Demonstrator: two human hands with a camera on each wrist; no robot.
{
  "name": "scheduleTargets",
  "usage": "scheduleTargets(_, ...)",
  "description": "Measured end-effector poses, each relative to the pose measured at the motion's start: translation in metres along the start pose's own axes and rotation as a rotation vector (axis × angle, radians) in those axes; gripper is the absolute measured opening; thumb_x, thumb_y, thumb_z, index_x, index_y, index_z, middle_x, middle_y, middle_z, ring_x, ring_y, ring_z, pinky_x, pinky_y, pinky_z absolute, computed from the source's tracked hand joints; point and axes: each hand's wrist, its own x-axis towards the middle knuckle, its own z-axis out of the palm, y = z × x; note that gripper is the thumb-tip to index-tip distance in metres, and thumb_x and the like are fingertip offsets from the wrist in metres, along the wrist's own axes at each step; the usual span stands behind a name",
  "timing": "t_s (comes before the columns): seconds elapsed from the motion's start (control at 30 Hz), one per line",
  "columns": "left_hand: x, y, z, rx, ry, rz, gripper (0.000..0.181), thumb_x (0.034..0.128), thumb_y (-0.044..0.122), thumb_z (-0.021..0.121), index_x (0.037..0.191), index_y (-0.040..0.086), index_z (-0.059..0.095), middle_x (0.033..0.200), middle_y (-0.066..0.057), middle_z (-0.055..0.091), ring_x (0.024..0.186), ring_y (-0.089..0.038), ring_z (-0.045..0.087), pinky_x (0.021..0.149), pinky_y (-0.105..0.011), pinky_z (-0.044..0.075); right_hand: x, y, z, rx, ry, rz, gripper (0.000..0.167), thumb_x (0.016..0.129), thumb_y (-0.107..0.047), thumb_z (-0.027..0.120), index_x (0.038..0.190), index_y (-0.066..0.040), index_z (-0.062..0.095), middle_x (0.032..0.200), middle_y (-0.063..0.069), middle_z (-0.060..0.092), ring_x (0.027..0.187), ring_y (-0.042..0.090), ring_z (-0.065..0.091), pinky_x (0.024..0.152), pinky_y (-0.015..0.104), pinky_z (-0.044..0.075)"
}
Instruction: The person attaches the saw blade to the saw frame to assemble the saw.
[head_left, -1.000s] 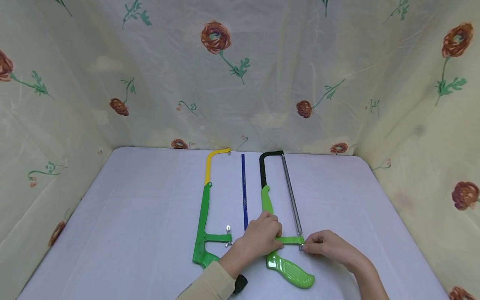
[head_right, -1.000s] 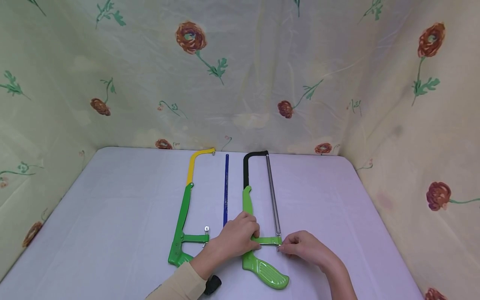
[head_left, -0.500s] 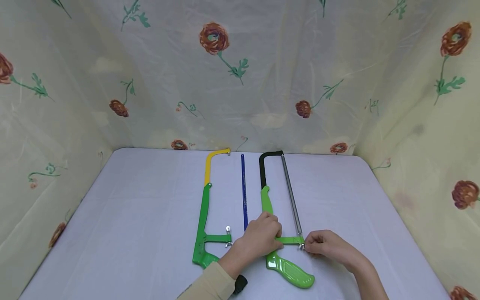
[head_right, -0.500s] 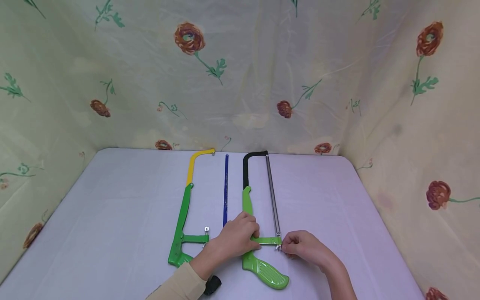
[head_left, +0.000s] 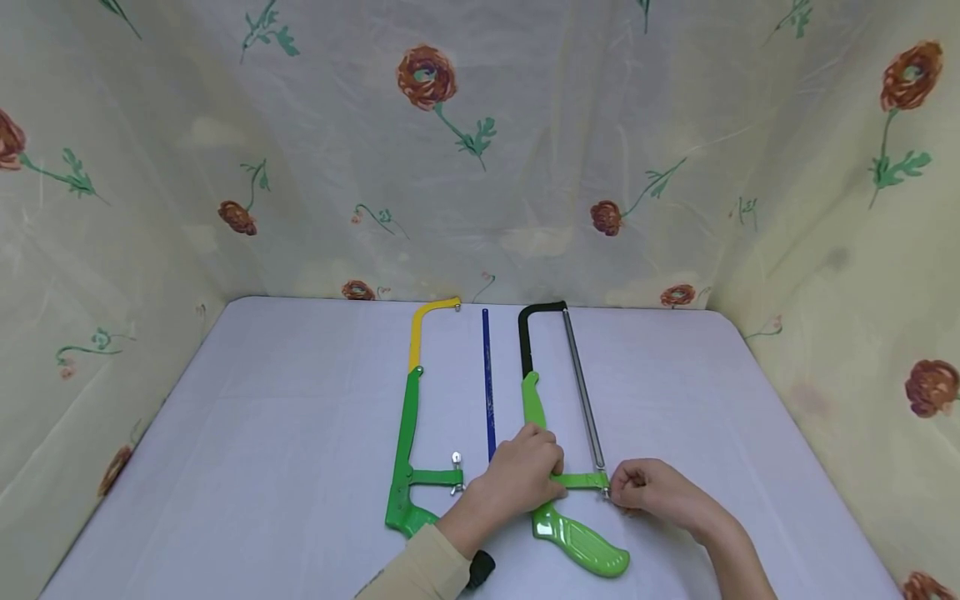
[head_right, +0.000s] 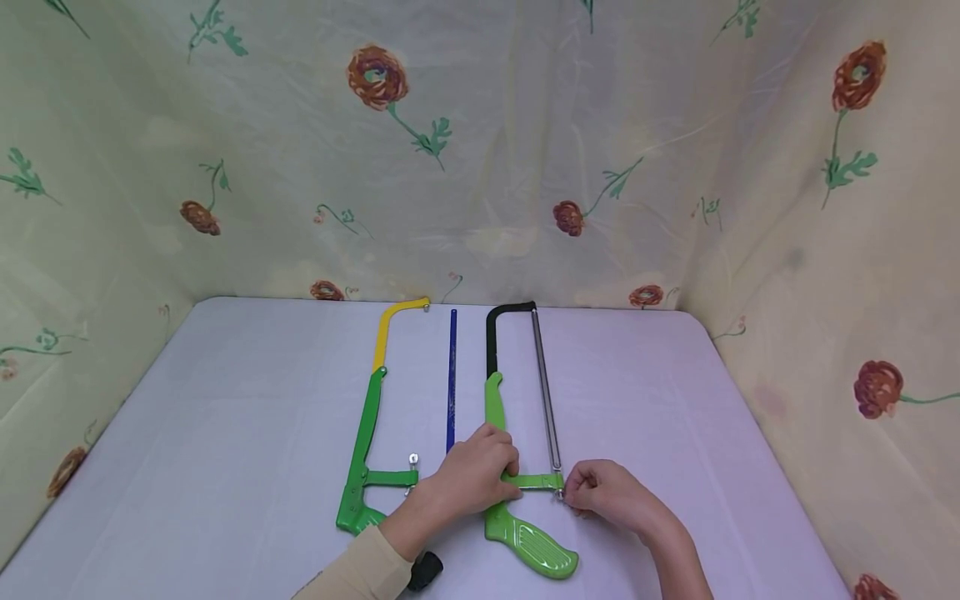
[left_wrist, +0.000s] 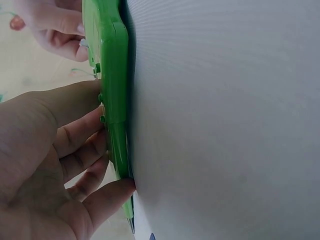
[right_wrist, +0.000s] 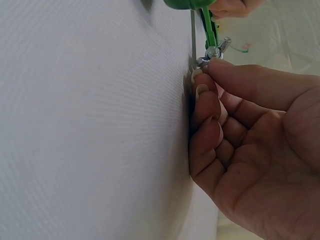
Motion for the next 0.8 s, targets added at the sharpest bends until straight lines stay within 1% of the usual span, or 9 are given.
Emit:
scheduleTargets(0.23,-0.0005,-0.0002,-0.0004,-0.003,0.005,-0.001,0.018,0.0810,0.036,0.081,0.089,0.021,0.076,0.105,0.009,0.067,0.111,-0.010,0.051,0.066,-0.022,0.047,-0.0003,0.0015,-0.0002,-0.016,-0.015,0.007,0.014,0.085,-0.014,0.068,0.092,-0.002,0.067,0.071,-0.001,0.054,0.072,0.015,0.051,0.064,0.025,0.044)
scheduleTargets(0.4,-0.0007,-0.0004,-0.0003,-0.002,0.003,-0.003,0.017,0.0812,0.036,0.081,0.089,0.021,0.076,0.106,0.009,0.067,0.112,-0.010,0.051,0.067,-0.022,0.047,0.0002,0.0024,0.0002,-0.006,-0.020,0.020,0.019,0.087,-0.021,0.071,0.091,-0.003,0.068,0.073,-0.001,0.056,0.073,0.015,0.051,0.064,0.026,0.043)
scheduleTargets(0.57,-0.0009,0.0000,-0.0012,-0.003,0.000,-0.005,0.017,0.0813,0.036,0.081,0.089,0.021,0.075,0.106,0.009,0.067,0.112,-0.010,0.051,0.067,-0.022,0.047,-0.0004,0.0011,0.0001,-0.015,-0.007,0.039,0.025,0.088,-0.028,0.070,0.088,-0.003,0.066,0.076,0.001,0.059,0.075,0.016,0.051,0.065,0.027,0.042)
scheduleTargets(0.67,-0.0009,0.0000,-0.0009,0.001,0.001,-0.005,0.018,0.0813,0.036,0.081,0.089,0.022,0.075,0.107,0.010,0.067,0.113,-0.010,0.051,0.068,-0.022,0.048,-0.0009,0.0006,0.0001,-0.019,-0.002,0.045,0.026,0.089,-0.029,0.070,0.087,-0.004,0.066,0.075,0.001,0.058,0.075,0.016,0.051,0.064,0.026,0.041)
scheduleTargets(0.8,-0.0008,-0.0001,-0.0006,0.002,0.006,-0.003,0.018,0.0811,0.036,0.081,0.089,0.021,0.076,0.107,0.009,0.067,0.113,-0.010,0.051,0.068,-0.022,0.048,-0.0009,0.0012,-0.0007,-0.010,-0.010,0.030,0.025,0.089,-0.028,0.069,0.090,-0.003,0.067,0.075,0.000,0.057,0.074,0.015,0.051,0.064,0.026,0.041)
